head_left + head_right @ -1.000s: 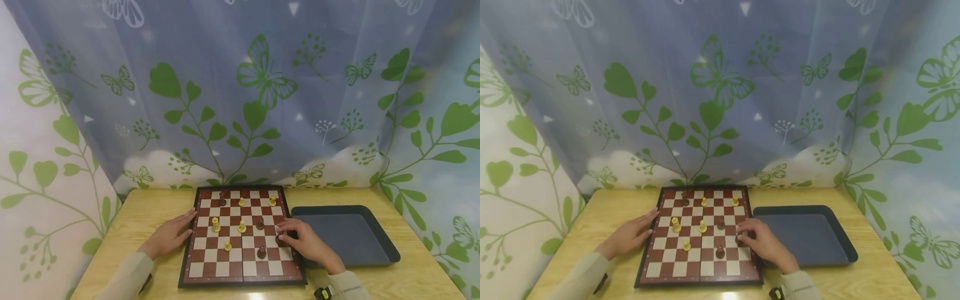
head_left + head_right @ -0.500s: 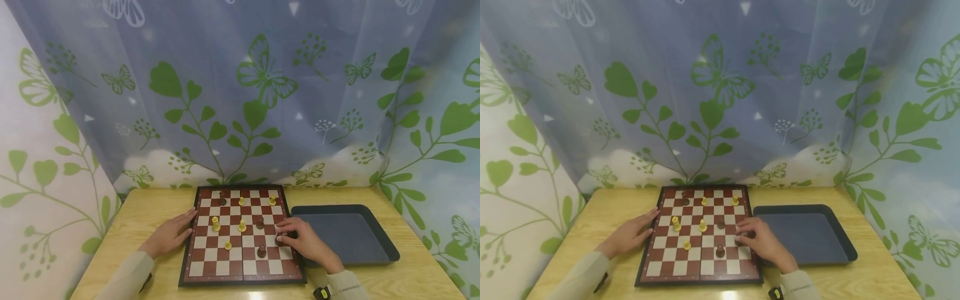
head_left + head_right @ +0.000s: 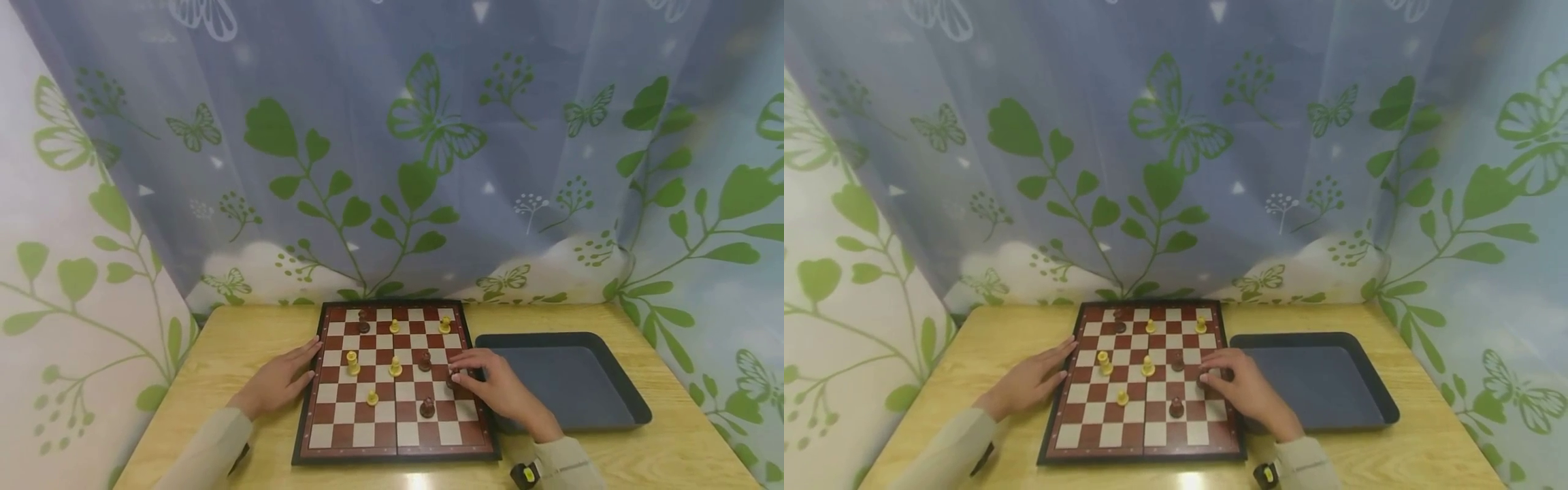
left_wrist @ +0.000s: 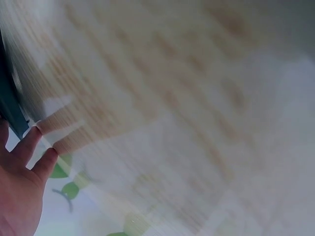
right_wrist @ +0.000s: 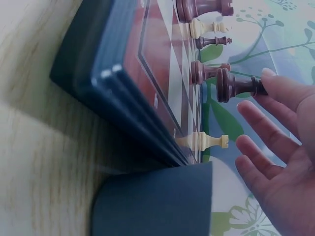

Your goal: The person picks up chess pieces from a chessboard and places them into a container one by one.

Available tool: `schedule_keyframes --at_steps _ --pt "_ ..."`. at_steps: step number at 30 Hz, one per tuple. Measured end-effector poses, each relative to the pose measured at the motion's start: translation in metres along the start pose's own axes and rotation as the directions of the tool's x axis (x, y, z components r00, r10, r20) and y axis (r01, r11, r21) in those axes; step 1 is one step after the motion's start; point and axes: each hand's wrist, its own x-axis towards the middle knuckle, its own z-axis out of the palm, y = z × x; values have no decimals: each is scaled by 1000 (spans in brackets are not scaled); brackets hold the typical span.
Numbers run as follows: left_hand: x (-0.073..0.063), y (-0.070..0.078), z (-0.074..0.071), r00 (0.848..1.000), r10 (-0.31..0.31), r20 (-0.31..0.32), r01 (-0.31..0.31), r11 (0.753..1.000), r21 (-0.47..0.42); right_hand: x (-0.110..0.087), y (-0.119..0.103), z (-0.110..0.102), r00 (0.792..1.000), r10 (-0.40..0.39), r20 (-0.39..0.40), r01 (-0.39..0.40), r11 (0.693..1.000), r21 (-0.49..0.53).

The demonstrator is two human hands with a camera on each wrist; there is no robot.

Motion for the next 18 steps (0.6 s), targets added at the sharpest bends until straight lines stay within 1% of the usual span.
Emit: schedule_keyframes --at_steps 3,6,7,11,14,18 --pt "-3 1 1 1000 9 -16 -9 1000 -8 -1 -2 -1 1000 -14 1 14 1000 8" --pt "-3 1 1 999 25 -34 -25 1000 5 0 -3 -4 1000 -21 5 21 1000 7" --pt "-2 1 1 999 26 -35 -26 1000 8 1 -3 -5 1000 -12 10 12 1000 12" --pt "-3 2 -1 1000 -1 -7 1 1000 -11 1 -5 -8 1000 14 24 -14 1000 14" --pt "-3 3 -1 999 -27 20 28 999 -22 0 -6 -11 999 29 38 -30 999 40" --pt "-2 3 -2 999 -35 27 36 999 -25 -1 -6 -15 998 38 45 -40 998 49"
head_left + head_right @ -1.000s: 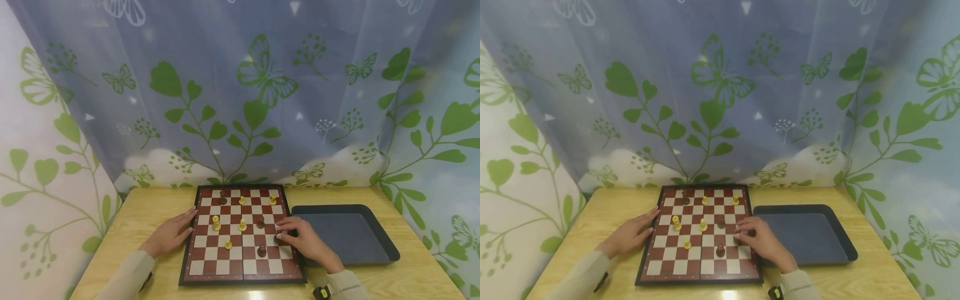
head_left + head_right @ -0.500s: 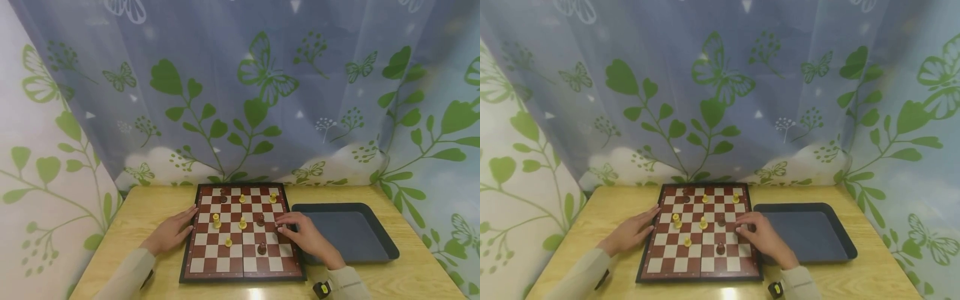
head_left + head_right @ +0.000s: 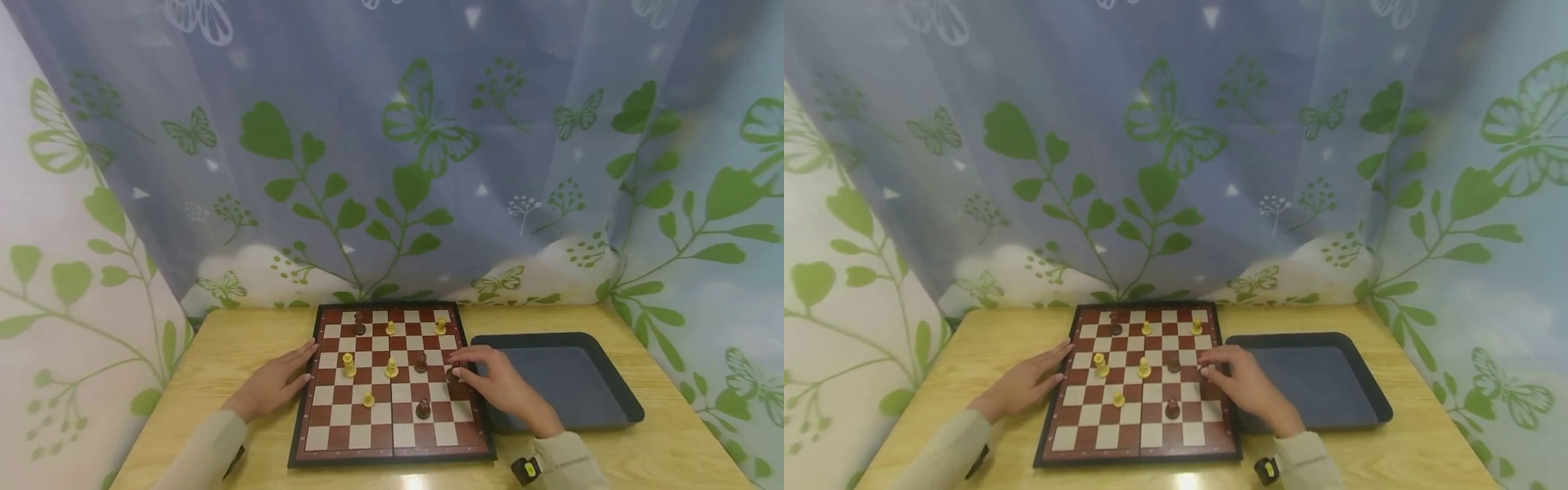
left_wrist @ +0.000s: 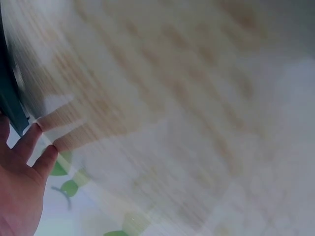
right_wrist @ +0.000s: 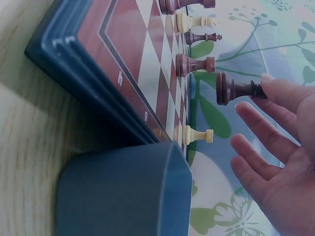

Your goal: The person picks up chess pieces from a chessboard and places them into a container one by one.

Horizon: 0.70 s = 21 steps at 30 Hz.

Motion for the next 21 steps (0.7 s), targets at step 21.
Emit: schedule_keyframes --at_steps 21 --pt "0 -3 4 1000 15 -19 -14 1000 16 -1 1 -12 998 -46 -51 43 996 -73"
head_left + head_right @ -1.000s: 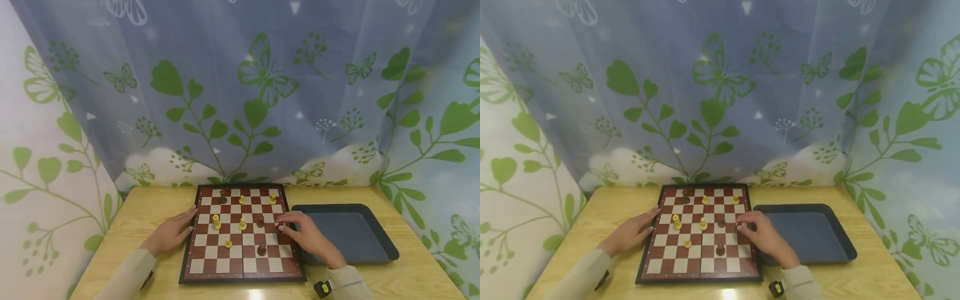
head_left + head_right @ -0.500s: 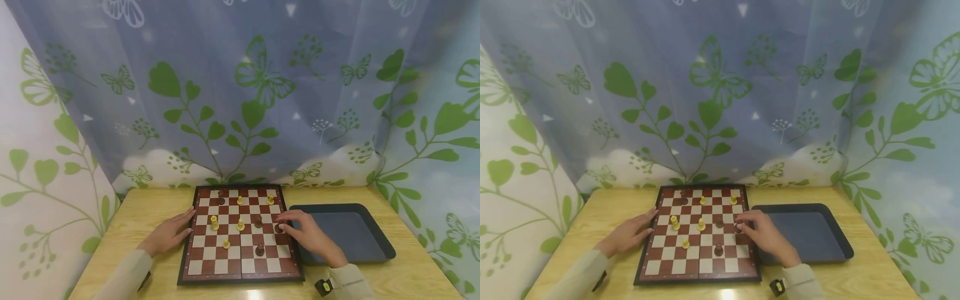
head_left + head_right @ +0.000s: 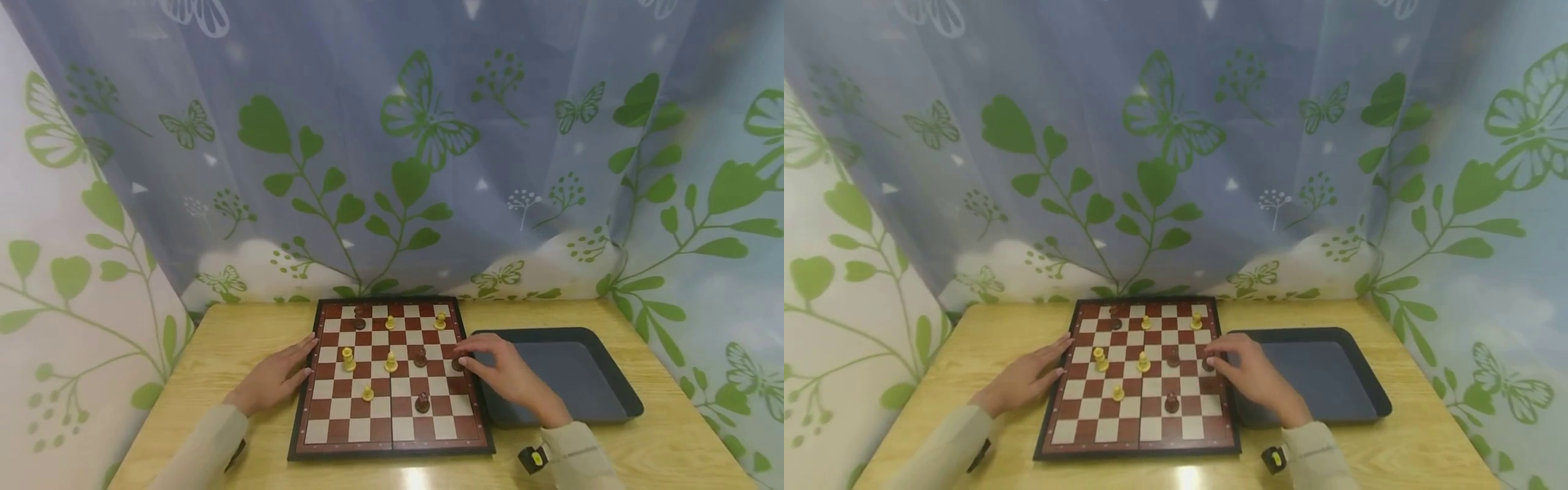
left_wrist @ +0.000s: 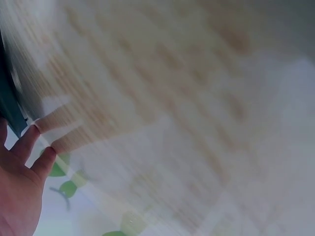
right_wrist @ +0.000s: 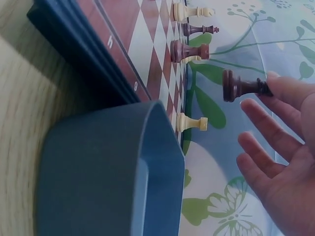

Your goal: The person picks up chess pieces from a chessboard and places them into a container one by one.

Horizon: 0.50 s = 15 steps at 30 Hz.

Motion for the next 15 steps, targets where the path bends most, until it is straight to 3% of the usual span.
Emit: schedule_keyframes --at_steps 15 --pt "-1 2 0 1000 -14 1 14 1000 9 -9 8 3 1000 18 -24 -18 1000 7"
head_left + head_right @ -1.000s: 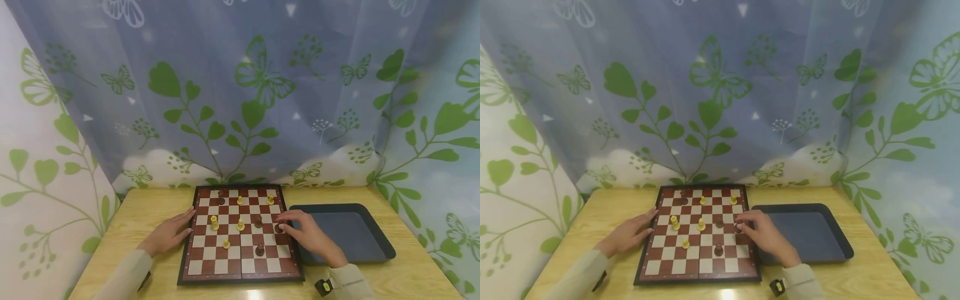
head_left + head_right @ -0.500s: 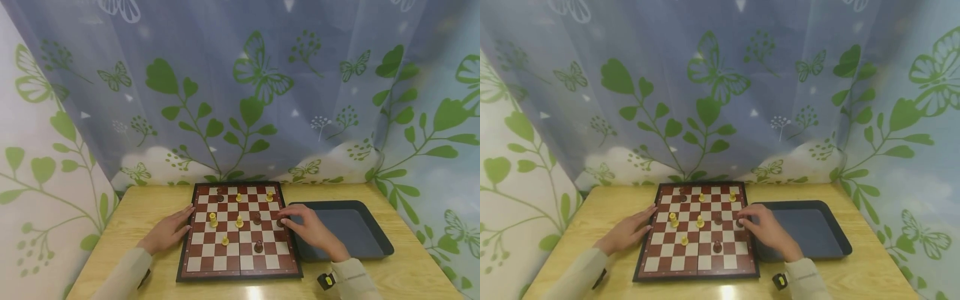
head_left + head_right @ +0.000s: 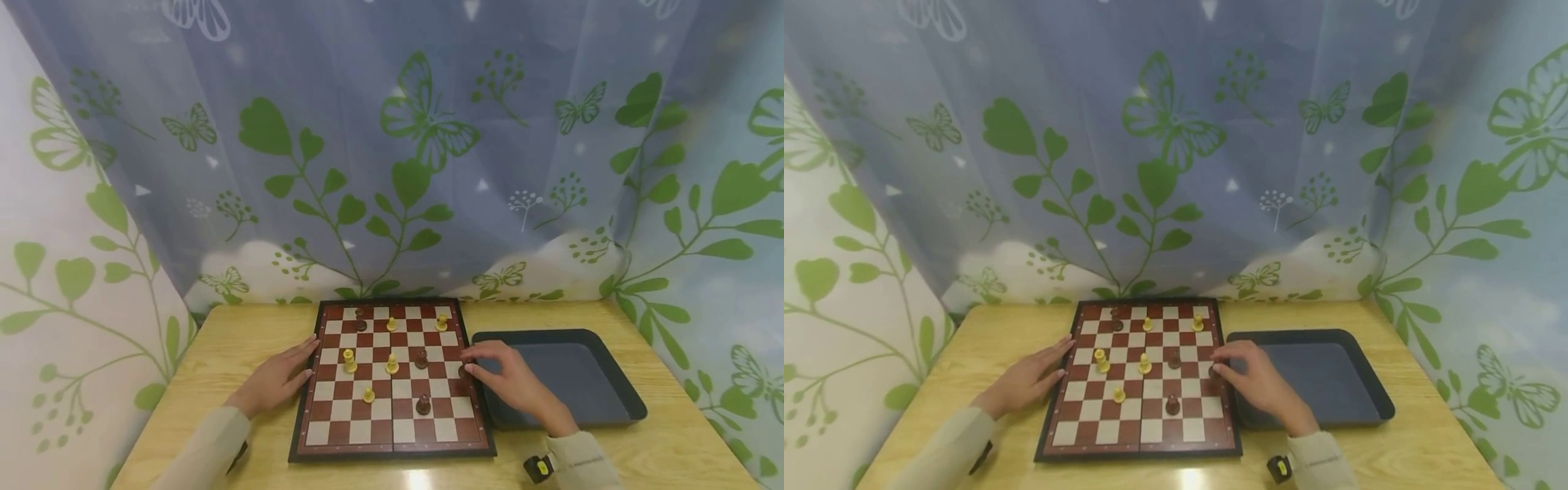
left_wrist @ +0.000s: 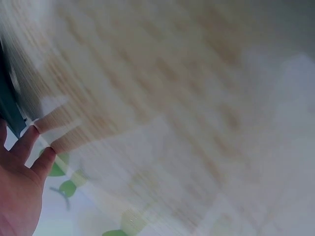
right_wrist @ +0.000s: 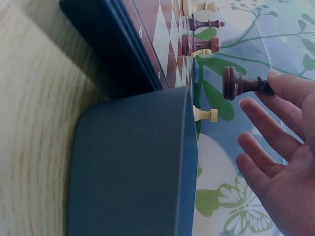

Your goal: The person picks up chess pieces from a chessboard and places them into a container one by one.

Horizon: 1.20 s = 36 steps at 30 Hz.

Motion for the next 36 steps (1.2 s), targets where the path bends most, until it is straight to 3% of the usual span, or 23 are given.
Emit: schedule_keyframes --at_steps 15,22,36 --pt "-1 2 -2 1000 23 -21 -23 1000 4 -8 13 -3 999 29 -27 -29 999 -34" --pt "-2 3 -4 1000 -4 -4 4 1000 -11 -10 17 -8 999 22 -48 -24 999 -36" --pt "-1 0 -2 1000 0 15 0 1000 -2 -18 26 -20 995 53 -90 -58 997 -48"
